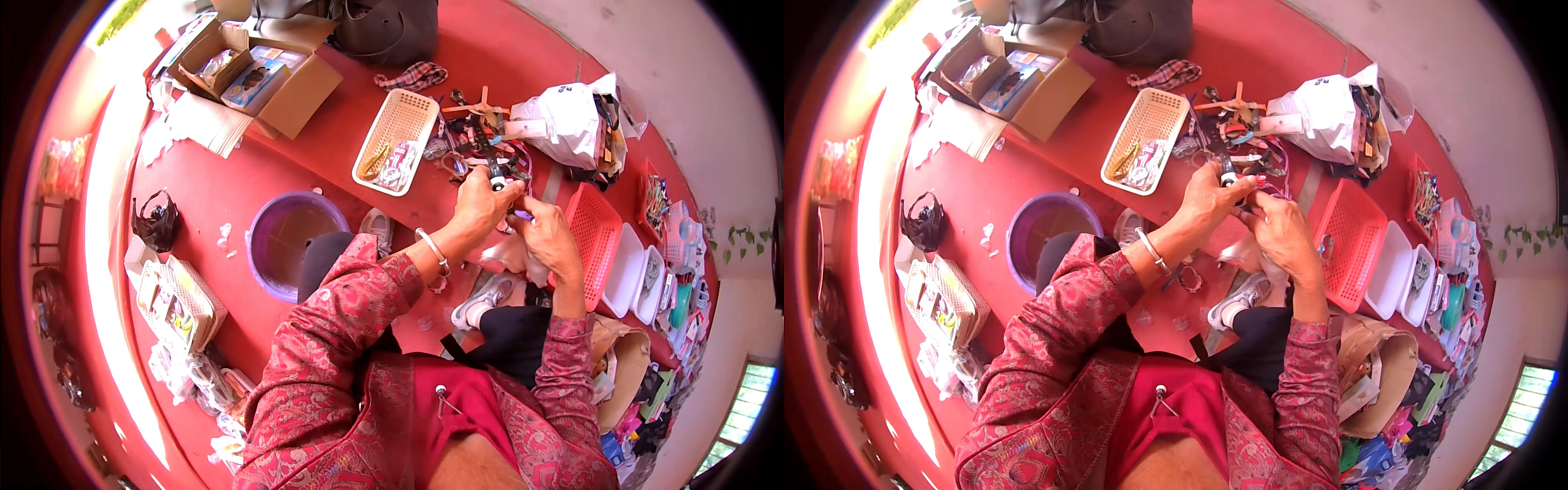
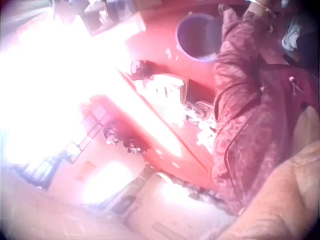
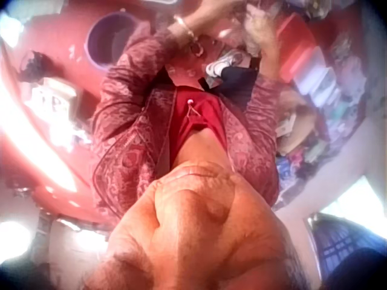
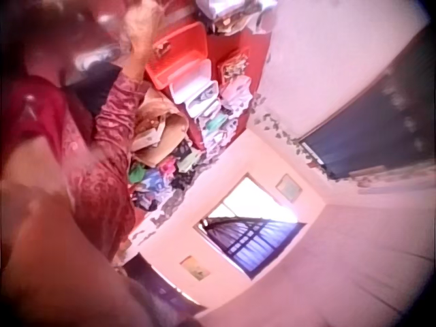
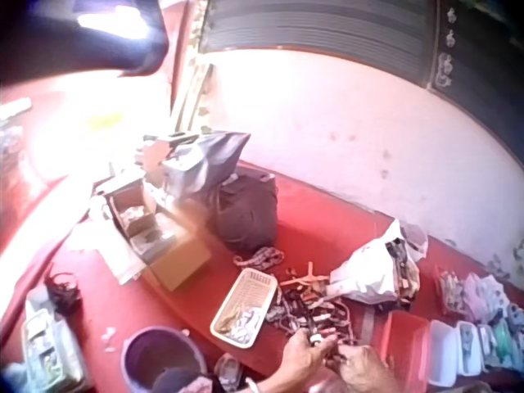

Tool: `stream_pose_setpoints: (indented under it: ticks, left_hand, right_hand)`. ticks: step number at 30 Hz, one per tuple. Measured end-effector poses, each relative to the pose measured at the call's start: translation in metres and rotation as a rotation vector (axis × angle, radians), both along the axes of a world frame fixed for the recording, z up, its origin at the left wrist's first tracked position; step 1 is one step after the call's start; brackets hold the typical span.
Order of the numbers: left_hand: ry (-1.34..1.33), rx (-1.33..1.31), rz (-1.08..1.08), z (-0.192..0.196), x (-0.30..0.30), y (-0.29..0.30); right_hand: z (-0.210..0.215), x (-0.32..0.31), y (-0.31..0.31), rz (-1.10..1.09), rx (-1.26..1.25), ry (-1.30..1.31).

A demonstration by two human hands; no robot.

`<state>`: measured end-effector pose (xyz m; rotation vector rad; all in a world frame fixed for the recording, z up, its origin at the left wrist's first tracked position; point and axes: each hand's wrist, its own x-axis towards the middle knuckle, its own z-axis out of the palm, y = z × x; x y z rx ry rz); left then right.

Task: The person sits on the floor at a low red table, sorting through various small items. They pick up objects such as plastic containers, keychains, and small toys, inspect them, and place them into a white plastic basket or onto the table.

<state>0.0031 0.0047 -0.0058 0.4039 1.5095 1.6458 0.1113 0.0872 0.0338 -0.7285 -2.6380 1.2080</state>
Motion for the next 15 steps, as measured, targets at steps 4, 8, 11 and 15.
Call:
stream_pose_setpoints:
  ticks: [4, 8, 11, 15]
  left_hand:
    - [0.480, -0.147, 0.008, 0.007, -0.015, -0.008]
    - [0.665, -0.007, 0.372, 0.012, -0.028, -0.014]
    - [1.014, 0.092, 0.566, 0.029, -0.034, -0.030]
    - [1.110, 0.352, 0.244, 0.029, -0.011, -0.038]
  right_hand:
    - [-0.016, -0.026, -0.009, -0.101, -0.401, 0.205]
    - [-0.029, -0.063, 0.003, -0.073, -0.429, 0.237]
    - [-0.044, -0.105, -0.002, -0.024, -0.847, 0.437]
    - [-0.108, -0.168, 0.009, -0.125, -1.104, 0.376]
